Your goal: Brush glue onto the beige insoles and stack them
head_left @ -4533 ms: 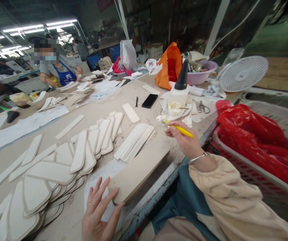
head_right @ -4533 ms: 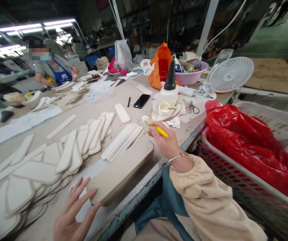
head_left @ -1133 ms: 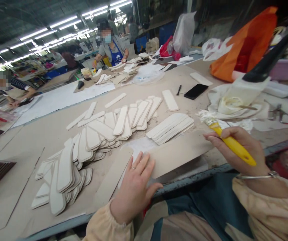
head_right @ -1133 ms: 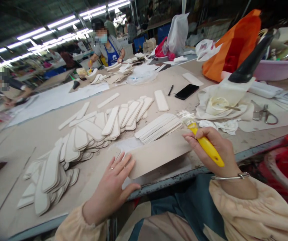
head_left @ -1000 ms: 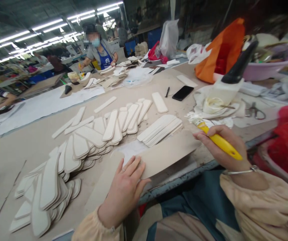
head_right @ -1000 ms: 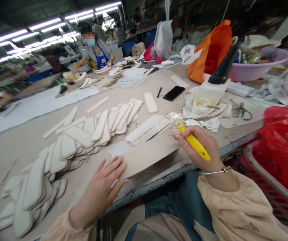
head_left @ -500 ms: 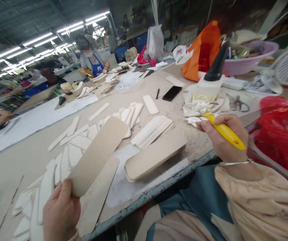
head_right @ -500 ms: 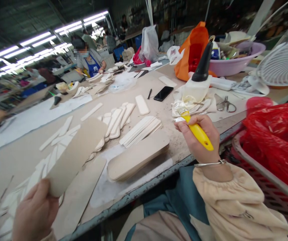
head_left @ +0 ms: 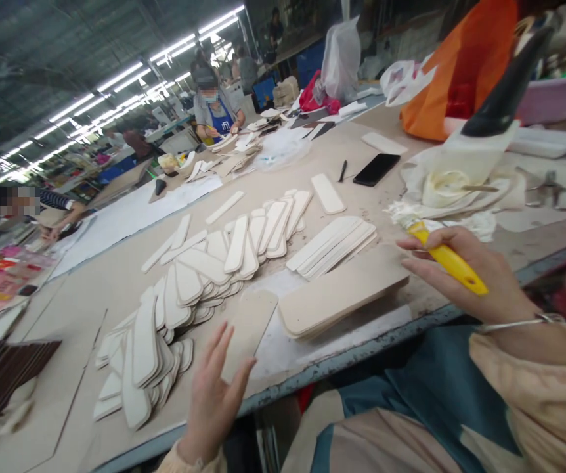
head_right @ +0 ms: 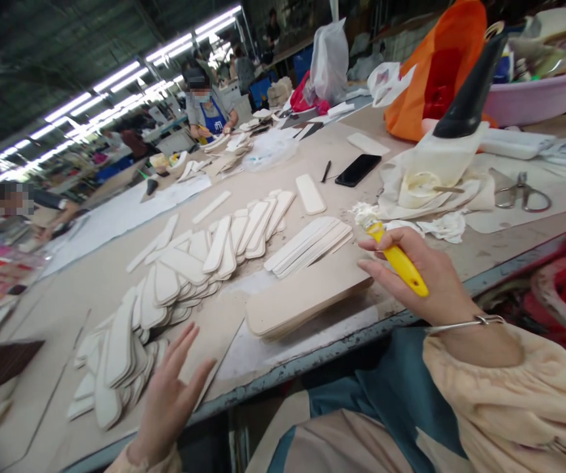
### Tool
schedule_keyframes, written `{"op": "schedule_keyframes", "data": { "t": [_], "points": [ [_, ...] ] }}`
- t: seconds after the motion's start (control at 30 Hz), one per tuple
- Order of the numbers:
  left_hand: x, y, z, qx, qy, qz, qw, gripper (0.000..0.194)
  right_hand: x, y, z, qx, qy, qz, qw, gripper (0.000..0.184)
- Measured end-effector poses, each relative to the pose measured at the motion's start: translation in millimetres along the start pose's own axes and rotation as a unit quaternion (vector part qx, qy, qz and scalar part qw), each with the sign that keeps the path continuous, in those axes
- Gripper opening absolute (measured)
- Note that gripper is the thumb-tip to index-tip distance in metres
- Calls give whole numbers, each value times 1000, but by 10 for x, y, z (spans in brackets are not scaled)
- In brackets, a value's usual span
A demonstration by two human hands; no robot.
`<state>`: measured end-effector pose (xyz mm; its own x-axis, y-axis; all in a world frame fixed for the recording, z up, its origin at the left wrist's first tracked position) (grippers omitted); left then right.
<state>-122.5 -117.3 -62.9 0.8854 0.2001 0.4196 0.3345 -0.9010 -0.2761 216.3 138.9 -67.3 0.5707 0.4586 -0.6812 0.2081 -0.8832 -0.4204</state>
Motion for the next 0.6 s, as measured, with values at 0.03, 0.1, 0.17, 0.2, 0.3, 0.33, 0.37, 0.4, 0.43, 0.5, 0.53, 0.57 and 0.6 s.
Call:
{"op": "schedule_keyframes", "data": {
  "t": [0.03, 0.1, 0.17, 0.2, 0.3, 0.33, 0.37, 0.4, 0.43, 0.5, 0.53, 0.57, 0.6],
  "points": [
    [205, -109, 118, -32, 27, 35, 999, 60, -27, 3, 77, -35, 19, -27, 999, 37],
    [551, -300, 361, -99, 60, 88, 989, 70, -44, 10, 195, -80, 55, -65, 993, 38],
    [747, -456, 542, -139, 70, 110, 982, 72, -4, -4, 233, -79, 78, -64, 992, 38],
    [790, -518, 607, -149, 71, 111, 980, 70, 23, -14, 242, -76, 77, -55, 993, 39],
    [783, -633, 708, -148, 80, 102, 980, 61, 72, -37, 250, -71, 35, -33, 996, 44],
    [761, -648, 716, -140, 84, 101, 981, 59, 82, -41, 258, -74, 16, -27, 997, 44],
    [740, -655, 715, -130, 87, 102, 982, 57, 91, -45, 266, -78, -1, -20, 997, 44],
    [722, -655, 709, -118, 89, 105, 983, 56, 103, -49, 267, -77, -15, -10, 997, 43],
    [708, -650, 698, -106, 91, 108, 984, 55, 117, -53, 265, -74, -25, 0, 997, 42],
    [695, -638, 670, -81, 92, 114, 986, 52, 135, -59, 259, -65, -38, 16, 997, 41],
    [695, -633, 655, -69, 93, 116, 986, 50, 135, -62, 257, -61, -39, 18, 997, 41],
    [699, -631, 641, -59, 94, 117, 987, 49, 132, -65, 254, -55, -37, 17, 998, 41],
    [704, -632, 626, -50, 95, 117, 987, 48, 129, -69, 251, -50, -34, 15, 998, 40]
  ]
}}
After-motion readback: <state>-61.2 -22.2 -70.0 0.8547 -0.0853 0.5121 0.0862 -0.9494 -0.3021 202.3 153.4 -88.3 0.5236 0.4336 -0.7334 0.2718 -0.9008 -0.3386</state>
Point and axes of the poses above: each hand's wrist, its own y-axis away from the middle knuckle, its own z-axis out of the palm, x = y × z, the point moved 9 cm from there along -y, towards the middle knuckle, and after that the axes turned 11 degrees about y, right-handed, at the moved point
